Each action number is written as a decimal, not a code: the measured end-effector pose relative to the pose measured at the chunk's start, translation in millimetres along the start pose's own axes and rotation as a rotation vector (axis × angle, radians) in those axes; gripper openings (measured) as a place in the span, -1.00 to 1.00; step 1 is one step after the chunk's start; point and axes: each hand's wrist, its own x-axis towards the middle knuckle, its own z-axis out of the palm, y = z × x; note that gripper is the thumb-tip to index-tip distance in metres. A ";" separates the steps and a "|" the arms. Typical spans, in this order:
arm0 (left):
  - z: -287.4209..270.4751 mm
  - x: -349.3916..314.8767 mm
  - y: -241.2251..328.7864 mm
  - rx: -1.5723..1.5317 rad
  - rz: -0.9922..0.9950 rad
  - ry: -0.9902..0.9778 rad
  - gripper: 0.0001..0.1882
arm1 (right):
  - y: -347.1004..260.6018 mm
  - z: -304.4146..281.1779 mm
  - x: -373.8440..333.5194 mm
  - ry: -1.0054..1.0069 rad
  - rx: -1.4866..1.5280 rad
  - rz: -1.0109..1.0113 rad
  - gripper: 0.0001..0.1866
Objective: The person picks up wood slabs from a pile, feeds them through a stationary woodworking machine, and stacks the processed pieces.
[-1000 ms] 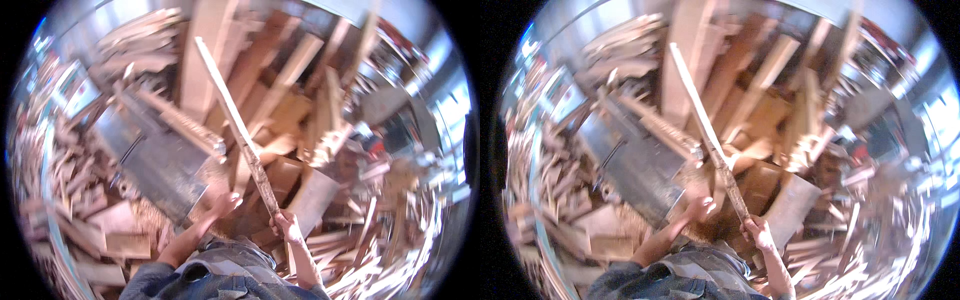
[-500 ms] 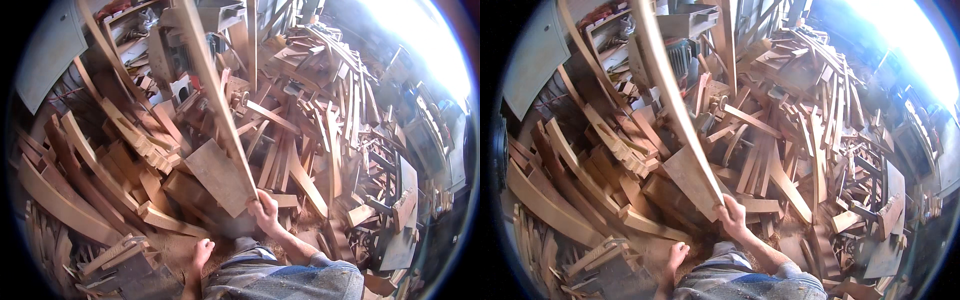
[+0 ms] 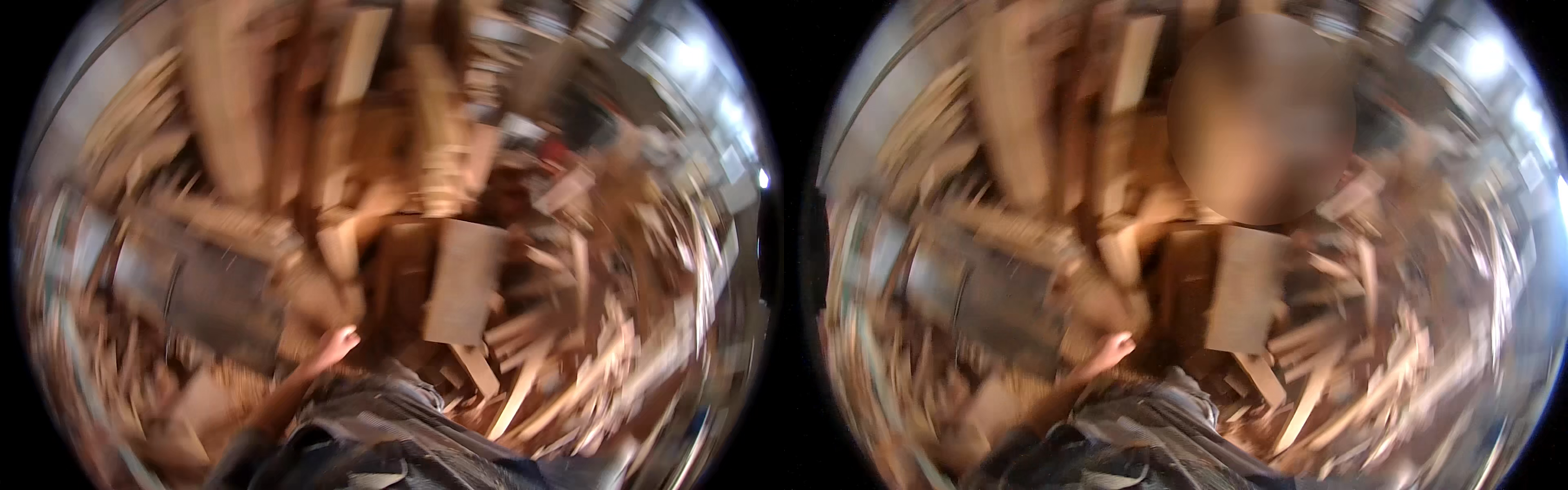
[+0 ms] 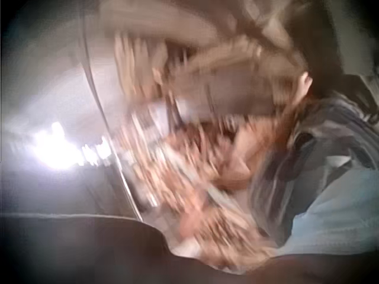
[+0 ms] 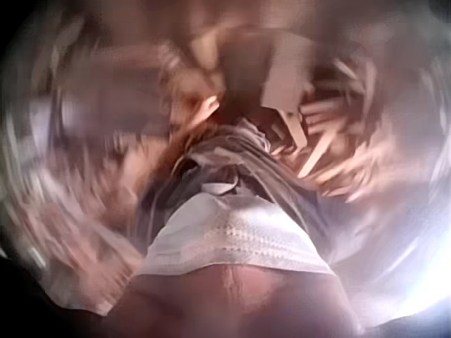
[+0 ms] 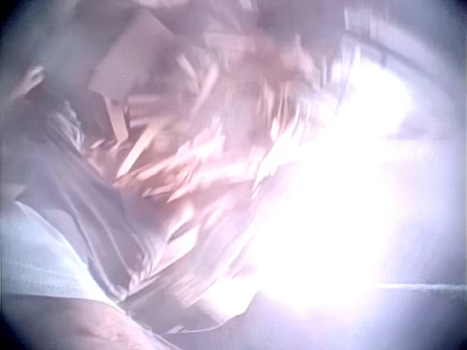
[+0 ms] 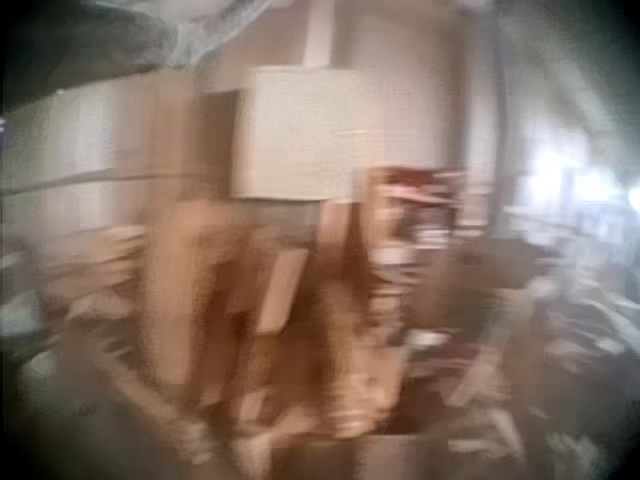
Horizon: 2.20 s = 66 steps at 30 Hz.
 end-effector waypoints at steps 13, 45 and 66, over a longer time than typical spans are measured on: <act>-19.1 -211.3 -24.0 -0.195 -0.718 0.532 -0.73 | 115.3 296.9 -540.4 -1.824 -0.429 -0.282 -0.66; 166.0 -371.2 -101.3 -0.528 -1.466 0.986 -0.71 | 124.0 219.0 -568.4 -2.365 -0.510 0.032 -0.60; -621.5 -239.5 -373.3 0.345 -0.793 1.020 -0.39 | 143.5 244.3 -729.0 -2.045 -1.114 -0.221 -0.29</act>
